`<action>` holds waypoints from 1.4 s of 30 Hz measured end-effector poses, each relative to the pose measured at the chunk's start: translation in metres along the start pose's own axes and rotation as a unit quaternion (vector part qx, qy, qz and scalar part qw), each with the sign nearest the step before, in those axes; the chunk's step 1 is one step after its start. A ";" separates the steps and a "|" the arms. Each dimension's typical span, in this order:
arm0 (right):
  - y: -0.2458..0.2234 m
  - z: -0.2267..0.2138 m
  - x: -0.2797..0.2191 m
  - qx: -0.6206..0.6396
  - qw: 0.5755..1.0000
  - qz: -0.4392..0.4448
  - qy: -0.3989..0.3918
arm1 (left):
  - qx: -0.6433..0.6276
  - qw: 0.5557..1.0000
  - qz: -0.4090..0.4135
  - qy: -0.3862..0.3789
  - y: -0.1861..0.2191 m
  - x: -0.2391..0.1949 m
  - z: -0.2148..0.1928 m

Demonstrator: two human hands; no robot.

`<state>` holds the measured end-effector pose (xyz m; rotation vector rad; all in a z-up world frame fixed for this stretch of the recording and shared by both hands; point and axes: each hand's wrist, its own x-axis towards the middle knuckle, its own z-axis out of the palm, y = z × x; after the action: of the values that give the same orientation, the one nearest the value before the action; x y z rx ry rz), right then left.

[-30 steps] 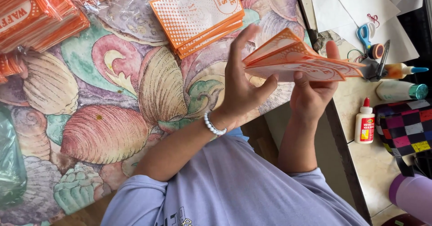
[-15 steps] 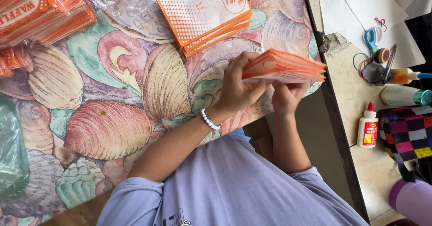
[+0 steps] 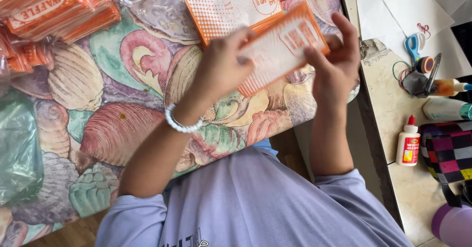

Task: The person applies glue to the edge of a paper sleeve, folds it to seal the edge, and then counts and sorts a stack of similar paper sleeves by hand.

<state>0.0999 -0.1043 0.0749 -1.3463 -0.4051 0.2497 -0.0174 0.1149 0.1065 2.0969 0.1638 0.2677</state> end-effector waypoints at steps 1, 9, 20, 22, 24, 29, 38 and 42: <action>0.002 0.014 0.012 0.032 0.999 0.034 0.025 | 0.015 1.000 -0.026 -0.001 0.002 0.005 -0.018; 0.051 0.041 0.042 -0.340 0.939 -0.023 0.054 | 0.109 0.971 -0.031 0.212 -0.072 0.001 -0.052; 0.047 0.056 0.048 -0.300 0.948 0.090 -0.056 | -0.309 0.849 -0.353 0.243 -0.038 0.031 -0.022; 0.042 0.058 0.047 -0.290 0.950 0.102 -0.043 | -0.340 0.822 -0.370 0.267 -0.035 0.036 -0.023; 0.040 0.059 0.047 -0.281 0.952 0.117 -0.031 | -0.370 0.793 -0.389 0.289 -0.033 0.039 -0.024; 0.038 0.060 0.049 -0.188 0.969 0.161 -0.008 | -0.444 0.752 -0.378 0.306 -0.035 0.039 -0.019; 0.052 0.062 0.027 -0.060 0.997 -0.044 -0.008 | -0.328 0.908 -0.129 0.228 -0.051 -0.018 -0.023; 0.036 0.088 0.032 -0.083 0.981 -0.113 -0.135 | -0.361 0.907 0.002 0.214 -0.060 -0.062 -0.047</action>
<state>0.0938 -0.0048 0.0587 -1.4193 -0.8168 0.2140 -0.0904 0.1709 0.0708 1.2782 0.2731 0.6800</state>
